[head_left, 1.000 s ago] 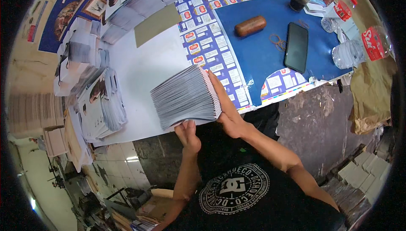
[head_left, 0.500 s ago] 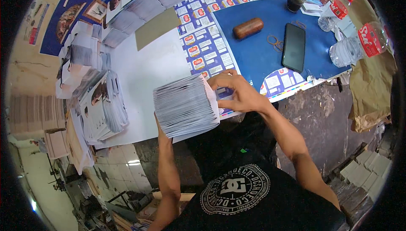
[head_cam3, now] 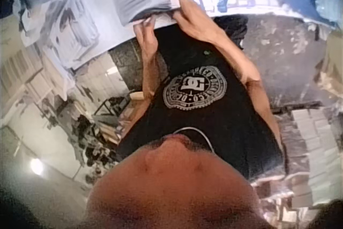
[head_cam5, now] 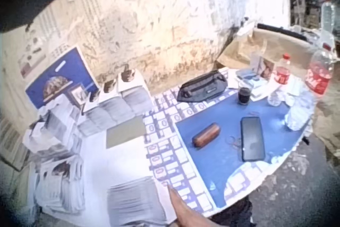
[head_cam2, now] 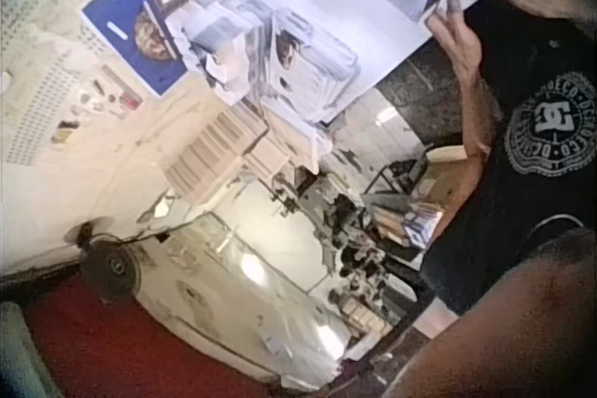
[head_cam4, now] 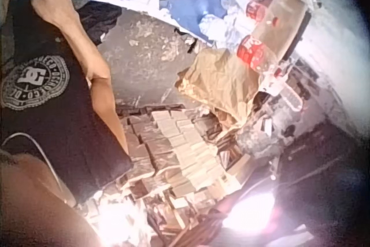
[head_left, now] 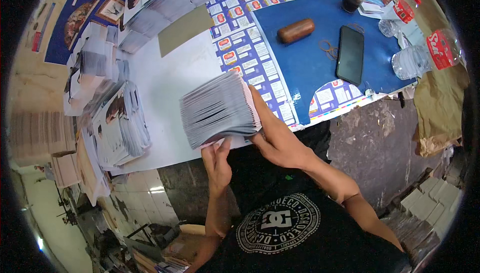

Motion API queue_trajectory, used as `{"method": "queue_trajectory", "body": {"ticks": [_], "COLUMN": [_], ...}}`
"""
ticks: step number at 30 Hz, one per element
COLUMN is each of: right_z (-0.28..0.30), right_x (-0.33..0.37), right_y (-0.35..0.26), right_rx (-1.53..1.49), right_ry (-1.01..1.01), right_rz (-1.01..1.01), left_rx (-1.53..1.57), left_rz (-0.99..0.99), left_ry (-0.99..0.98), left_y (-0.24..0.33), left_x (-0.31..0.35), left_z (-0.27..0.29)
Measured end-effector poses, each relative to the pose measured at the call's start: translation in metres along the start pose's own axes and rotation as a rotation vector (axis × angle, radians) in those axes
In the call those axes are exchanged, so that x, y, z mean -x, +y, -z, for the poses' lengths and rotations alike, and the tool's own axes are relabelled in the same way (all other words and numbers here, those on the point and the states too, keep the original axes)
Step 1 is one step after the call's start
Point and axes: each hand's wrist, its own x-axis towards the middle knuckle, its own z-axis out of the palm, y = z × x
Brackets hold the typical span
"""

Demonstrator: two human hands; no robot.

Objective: The person takes a printed brochure from a stack, folds it in half by hand, and uses a small wooden tool to flatten the crease. They repeat this process with multiple brochures and place the finished items into a larger stack on the worktable.

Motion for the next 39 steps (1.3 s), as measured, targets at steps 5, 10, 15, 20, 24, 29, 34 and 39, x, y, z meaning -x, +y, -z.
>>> {"method": "queue_trajectory", "body": {"ticks": [5, 10, 15, 20, 24, 29, 34, 39], "right_z": [0.013, 0.005, 0.011, 0.008, 0.017, 0.001, -0.004, 0.016], "right_x": [-0.008, -0.015, -0.008, -0.008, -0.004, -0.002, 0.002, -0.003], "right_y": [-0.013, 0.014, -0.001, 0.018, 0.024, 0.017, 0.012, 0.021], "right_rx": [0.027, 0.053, 0.069, 0.025, 0.019, 0.047, 0.103, 0.114], "right_ry": [-0.020, -0.006, 0.025, -0.065, -0.119, -0.018, 0.061, -0.082], "right_rz": [0.065, 0.054, 0.134, 0.067, 0.055, 0.055, 0.034, 0.102], "left_rx": [0.084, -0.226, -0.025, -0.162, -0.114, -0.114, -0.311, -0.549], "left_rz": [-0.161, -0.058, -0.121, -0.158, -0.083, -0.253, -0.347, -0.522], "left_ry": [-0.036, 0.028, -0.044, 0.017, -0.109, 0.005, -0.046, -0.089], "left_y": [0.017, -0.018, 0.008, -0.036, -0.016, -0.033, -0.038, -0.021], "left_x": [-0.005, -0.013, -0.010, -0.020, -0.018, -0.010, -0.013, -0.023], "left_z": [-0.005, 0.001, -0.012, 0.000, -0.002, -0.019, -0.015, -0.002]}}
